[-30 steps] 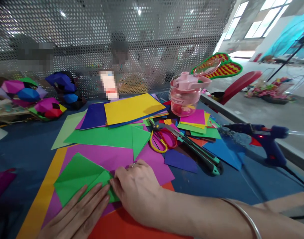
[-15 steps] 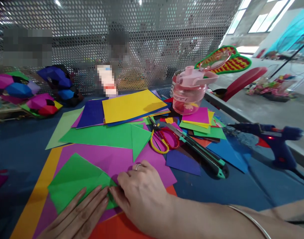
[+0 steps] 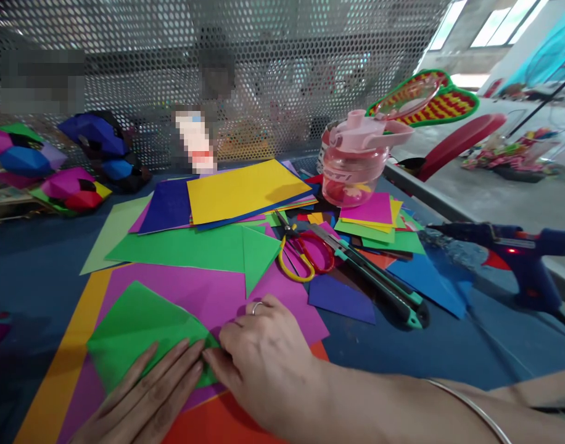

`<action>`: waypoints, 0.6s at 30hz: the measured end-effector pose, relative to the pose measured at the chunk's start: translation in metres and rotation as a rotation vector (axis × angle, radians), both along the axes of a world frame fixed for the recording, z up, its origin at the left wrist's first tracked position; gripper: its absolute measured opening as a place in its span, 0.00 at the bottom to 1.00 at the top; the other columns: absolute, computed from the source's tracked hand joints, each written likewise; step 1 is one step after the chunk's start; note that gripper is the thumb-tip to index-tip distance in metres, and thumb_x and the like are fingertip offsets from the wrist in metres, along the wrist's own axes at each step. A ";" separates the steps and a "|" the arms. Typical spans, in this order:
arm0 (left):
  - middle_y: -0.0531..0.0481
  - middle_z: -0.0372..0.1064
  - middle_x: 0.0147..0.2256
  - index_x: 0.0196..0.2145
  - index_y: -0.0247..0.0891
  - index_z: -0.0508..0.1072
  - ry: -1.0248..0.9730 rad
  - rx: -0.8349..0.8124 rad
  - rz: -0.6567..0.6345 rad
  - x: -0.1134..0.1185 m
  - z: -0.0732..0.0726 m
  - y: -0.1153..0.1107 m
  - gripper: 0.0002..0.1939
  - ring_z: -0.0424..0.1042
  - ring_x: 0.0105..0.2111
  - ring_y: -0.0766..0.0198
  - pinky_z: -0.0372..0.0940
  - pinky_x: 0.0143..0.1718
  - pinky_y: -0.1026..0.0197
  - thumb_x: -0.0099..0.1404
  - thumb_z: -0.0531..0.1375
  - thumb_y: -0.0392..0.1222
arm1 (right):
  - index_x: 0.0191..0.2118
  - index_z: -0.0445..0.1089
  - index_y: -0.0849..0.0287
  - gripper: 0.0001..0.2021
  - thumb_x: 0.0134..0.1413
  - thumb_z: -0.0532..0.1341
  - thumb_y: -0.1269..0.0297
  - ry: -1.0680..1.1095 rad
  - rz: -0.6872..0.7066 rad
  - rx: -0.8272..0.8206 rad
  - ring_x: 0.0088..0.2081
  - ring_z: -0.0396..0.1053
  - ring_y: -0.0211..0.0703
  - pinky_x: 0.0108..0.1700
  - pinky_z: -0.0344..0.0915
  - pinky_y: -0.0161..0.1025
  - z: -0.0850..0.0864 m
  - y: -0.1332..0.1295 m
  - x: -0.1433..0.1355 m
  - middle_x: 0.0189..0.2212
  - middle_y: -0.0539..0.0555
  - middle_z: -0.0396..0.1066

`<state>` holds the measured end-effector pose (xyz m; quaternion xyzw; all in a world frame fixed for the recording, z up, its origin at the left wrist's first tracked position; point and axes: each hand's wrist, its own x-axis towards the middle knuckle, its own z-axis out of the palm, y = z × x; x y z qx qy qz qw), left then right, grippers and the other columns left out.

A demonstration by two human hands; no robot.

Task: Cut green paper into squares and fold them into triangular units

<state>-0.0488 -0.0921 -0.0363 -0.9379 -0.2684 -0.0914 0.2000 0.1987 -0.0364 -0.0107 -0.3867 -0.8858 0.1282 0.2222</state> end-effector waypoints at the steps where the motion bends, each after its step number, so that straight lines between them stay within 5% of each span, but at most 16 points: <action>1: 0.43 0.64 0.66 0.63 0.31 0.68 -0.001 -0.001 -0.003 0.001 0.000 0.000 0.28 0.49 0.72 0.50 0.35 0.73 0.40 0.69 0.47 0.24 | 0.23 0.67 0.58 0.15 0.61 0.65 0.65 0.002 -0.002 0.002 0.25 0.66 0.39 0.39 0.57 0.42 0.000 0.000 0.000 0.21 0.47 0.72; 5: 0.44 0.60 0.68 0.65 0.34 0.66 -0.021 -0.030 0.037 0.002 -0.004 -0.003 0.30 0.52 0.71 0.48 0.37 0.73 0.39 0.69 0.46 0.24 | 0.24 0.67 0.58 0.14 0.60 0.65 0.66 0.006 -0.009 0.011 0.26 0.67 0.39 0.37 0.55 0.42 -0.001 -0.002 0.000 0.21 0.47 0.72; 8: 0.42 0.57 0.69 0.70 0.39 0.61 -0.020 -0.034 0.110 -0.001 -0.006 -0.006 0.31 0.51 0.70 0.39 0.52 0.68 0.37 0.71 0.49 0.29 | 0.24 0.67 0.58 0.14 0.62 0.63 0.67 0.003 0.001 0.005 0.26 0.66 0.39 0.37 0.55 0.42 0.000 -0.002 0.001 0.21 0.47 0.72; 12: 0.32 0.55 0.69 0.73 0.44 0.53 0.021 -0.027 0.165 -0.006 -0.005 -0.006 0.33 0.53 0.69 0.32 0.71 0.54 0.41 0.74 0.55 0.50 | 0.24 0.67 0.57 0.16 0.65 0.61 0.63 -0.015 0.000 -0.027 0.25 0.64 0.39 0.38 0.55 0.43 0.001 -0.001 0.001 0.21 0.47 0.70; 15: 0.30 0.54 0.69 0.74 0.44 0.52 0.035 -0.056 0.162 -0.007 -0.002 -0.006 0.38 0.56 0.68 0.33 0.73 0.52 0.41 0.74 0.51 0.63 | 0.24 0.67 0.57 0.17 0.66 0.61 0.59 -0.038 -0.008 -0.061 0.26 0.65 0.41 0.38 0.55 0.43 0.002 0.000 0.001 0.21 0.48 0.69; 18: 0.31 0.53 0.70 0.74 0.44 0.50 0.036 -0.090 0.169 -0.005 0.001 -0.006 0.38 0.57 0.68 0.34 0.71 0.54 0.40 0.75 0.49 0.63 | 0.26 0.68 0.57 0.17 0.66 0.62 0.57 -0.060 -0.027 -0.103 0.29 0.66 0.43 0.37 0.54 0.43 0.006 0.000 0.000 0.22 0.49 0.69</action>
